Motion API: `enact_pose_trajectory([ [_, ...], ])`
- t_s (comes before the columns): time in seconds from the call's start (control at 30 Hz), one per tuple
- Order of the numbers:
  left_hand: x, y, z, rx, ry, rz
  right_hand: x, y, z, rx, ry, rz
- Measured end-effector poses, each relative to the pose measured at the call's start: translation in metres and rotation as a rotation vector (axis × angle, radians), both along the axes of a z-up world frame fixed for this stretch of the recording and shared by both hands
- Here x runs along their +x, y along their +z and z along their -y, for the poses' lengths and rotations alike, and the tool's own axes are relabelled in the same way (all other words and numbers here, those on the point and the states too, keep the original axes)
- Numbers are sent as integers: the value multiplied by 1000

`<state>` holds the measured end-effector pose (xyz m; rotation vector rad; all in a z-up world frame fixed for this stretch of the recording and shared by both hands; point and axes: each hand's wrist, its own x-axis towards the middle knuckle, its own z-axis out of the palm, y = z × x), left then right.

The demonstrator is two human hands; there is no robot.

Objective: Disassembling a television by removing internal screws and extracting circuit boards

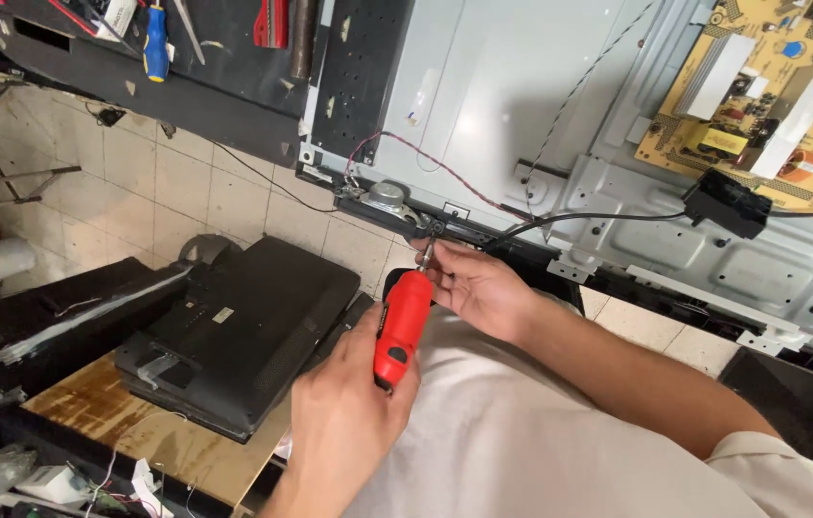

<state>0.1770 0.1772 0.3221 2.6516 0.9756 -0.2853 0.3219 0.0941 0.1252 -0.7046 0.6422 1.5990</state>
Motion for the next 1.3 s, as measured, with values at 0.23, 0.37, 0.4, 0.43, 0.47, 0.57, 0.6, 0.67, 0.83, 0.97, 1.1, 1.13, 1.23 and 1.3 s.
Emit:
enact_pose_trajectory([
  [0.23, 17, 1, -5, -61, 80, -101, 5, -8, -1, 25, 30, -7],
  [0.37, 27, 7, -10, -107, 108, -143, 6, -6, -2, 53, 26, 17],
  [0.4, 28, 9, -10, -105, 104, -143, 7, -7, -1, 54, 21, 18],
  [0.43, 30, 10, -11, -112, 93, -136, 7, -8, -1, 71, 34, 12],
  [0.47, 32, 11, -11, -120, 81, -128, 8, -9, 0, 86, 45, 6],
  [0.57, 34, 11, -11, -121, 90, -191, 7, -9, 0, 109, 31, 9],
  [0.6, 36, 12, -11, -122, 85, -193, 7, -9, 1, 107, 26, 8],
  [0.67, 40, 13, -11, -133, 127, -241, 7, -10, 0, 106, 43, 14],
  [0.83, 52, 19, -21, -187, 142, -245, 6, -12, -1, 99, 41, 6],
  [0.97, 77, 33, -31, -281, 340, -359, 2, -17, -2, 26, 30, -10],
  [1.1, 93, 39, -34, -330, 417, -440, 2, -15, -4, -21, 25, -20],
  [1.13, 95, 40, -34, -334, 404, -480, 1, -16, -4, -27, 27, -12],
  [1.23, 93, 36, -33, -293, 326, -527, 2, -12, -4, -24, 43, 11],
  [1.3, 86, 35, -32, -259, 247, -522, -13, -19, -5, -26, 48, 39],
])
